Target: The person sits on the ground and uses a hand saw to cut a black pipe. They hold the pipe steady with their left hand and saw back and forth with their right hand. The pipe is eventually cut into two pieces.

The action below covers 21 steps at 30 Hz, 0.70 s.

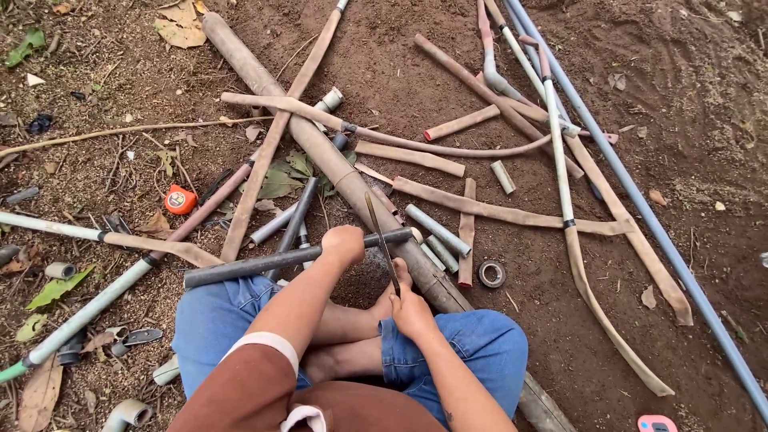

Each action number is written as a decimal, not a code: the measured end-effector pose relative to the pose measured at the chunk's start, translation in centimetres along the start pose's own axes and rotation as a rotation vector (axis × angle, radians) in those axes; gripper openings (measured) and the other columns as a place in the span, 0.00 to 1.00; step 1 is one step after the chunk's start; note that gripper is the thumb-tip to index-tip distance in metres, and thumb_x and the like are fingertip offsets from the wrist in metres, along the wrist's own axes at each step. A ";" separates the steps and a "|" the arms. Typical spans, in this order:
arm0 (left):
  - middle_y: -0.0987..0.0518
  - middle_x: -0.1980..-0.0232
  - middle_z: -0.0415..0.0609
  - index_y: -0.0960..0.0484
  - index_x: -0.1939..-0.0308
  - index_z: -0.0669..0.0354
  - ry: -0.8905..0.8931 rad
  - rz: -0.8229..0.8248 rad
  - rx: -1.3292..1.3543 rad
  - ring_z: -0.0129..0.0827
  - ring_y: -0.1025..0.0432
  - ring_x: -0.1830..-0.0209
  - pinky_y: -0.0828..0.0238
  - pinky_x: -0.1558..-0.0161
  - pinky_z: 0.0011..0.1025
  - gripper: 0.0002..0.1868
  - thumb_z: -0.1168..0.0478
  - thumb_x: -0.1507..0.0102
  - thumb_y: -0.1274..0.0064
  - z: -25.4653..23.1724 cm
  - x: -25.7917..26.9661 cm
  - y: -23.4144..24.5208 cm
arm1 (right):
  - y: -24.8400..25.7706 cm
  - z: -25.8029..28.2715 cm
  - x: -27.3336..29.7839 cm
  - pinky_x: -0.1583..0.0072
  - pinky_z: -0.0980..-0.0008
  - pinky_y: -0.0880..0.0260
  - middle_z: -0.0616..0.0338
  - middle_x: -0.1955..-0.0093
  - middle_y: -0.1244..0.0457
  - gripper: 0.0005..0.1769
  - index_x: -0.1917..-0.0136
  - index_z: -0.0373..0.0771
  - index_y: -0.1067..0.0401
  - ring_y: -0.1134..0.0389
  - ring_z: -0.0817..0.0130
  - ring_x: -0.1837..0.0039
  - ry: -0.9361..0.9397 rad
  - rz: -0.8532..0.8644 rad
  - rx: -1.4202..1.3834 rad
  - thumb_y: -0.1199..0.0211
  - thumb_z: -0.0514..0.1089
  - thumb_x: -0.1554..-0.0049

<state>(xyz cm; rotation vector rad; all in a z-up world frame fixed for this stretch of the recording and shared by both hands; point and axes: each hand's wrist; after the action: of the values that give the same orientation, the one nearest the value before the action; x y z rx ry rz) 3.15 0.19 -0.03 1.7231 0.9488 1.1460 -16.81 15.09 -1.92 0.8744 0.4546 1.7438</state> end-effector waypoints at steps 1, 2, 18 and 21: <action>0.11 0.58 0.61 0.08 0.58 0.64 0.001 0.002 0.008 0.54 0.15 0.51 0.18 0.47 0.49 0.17 0.62 0.38 0.52 0.0 0.1 0.2 | -0.2 -0.2 0.0 0.39 0.35 0.26 0.23 0.44 0.31 0.46 0.11 0.58 0.80 0.29 0.25 0.39 0.006 -0.002 0.009 0.54 0.46 0.29; 0.11 0.58 0.61 0.08 0.58 0.64 0.002 0.005 0.018 0.54 0.15 0.51 0.18 0.47 0.50 0.17 0.62 0.38 0.53 -0.1 0.2 0.2 | -0.3 -0.5 0.0 0.38 0.34 0.27 0.24 0.43 0.31 0.49 0.11 0.62 0.83 0.29 0.26 0.38 0.011 -0.002 0.018 0.53 0.47 0.30; 0.13 0.53 0.50 0.20 0.48 0.52 -0.009 -0.150 -0.140 0.46 0.17 0.47 0.20 0.46 0.49 0.19 0.46 0.36 0.44 1.7 -0.8 -4.3 | 0.2 1.0 0.7 0.27 0.43 0.33 0.35 0.36 0.30 0.22 0.34 0.46 0.29 0.31 0.36 0.29 -0.135 0.041 0.072 0.45 0.58 0.35; 0.13 0.53 0.50 0.20 0.47 0.53 -0.013 -0.138 -0.159 0.47 0.17 0.47 0.20 0.47 0.49 0.20 0.45 0.34 0.45 1.6 -0.4 -3.8 | 1.7 4.1 3.3 0.26 0.44 0.34 0.37 0.35 0.30 0.22 0.32 0.48 0.30 0.32 0.38 0.28 -0.133 0.040 0.103 0.46 0.59 0.34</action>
<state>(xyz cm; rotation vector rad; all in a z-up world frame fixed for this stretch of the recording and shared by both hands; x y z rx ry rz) 4.06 0.88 -4.02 1.5128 0.9285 1.0889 -15.37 17.10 3.00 1.0730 0.4445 1.6979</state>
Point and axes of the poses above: each hand's wrist, its own x-axis away from the middle knuckle, its own y-axis out of the back of the hand, z = x × y
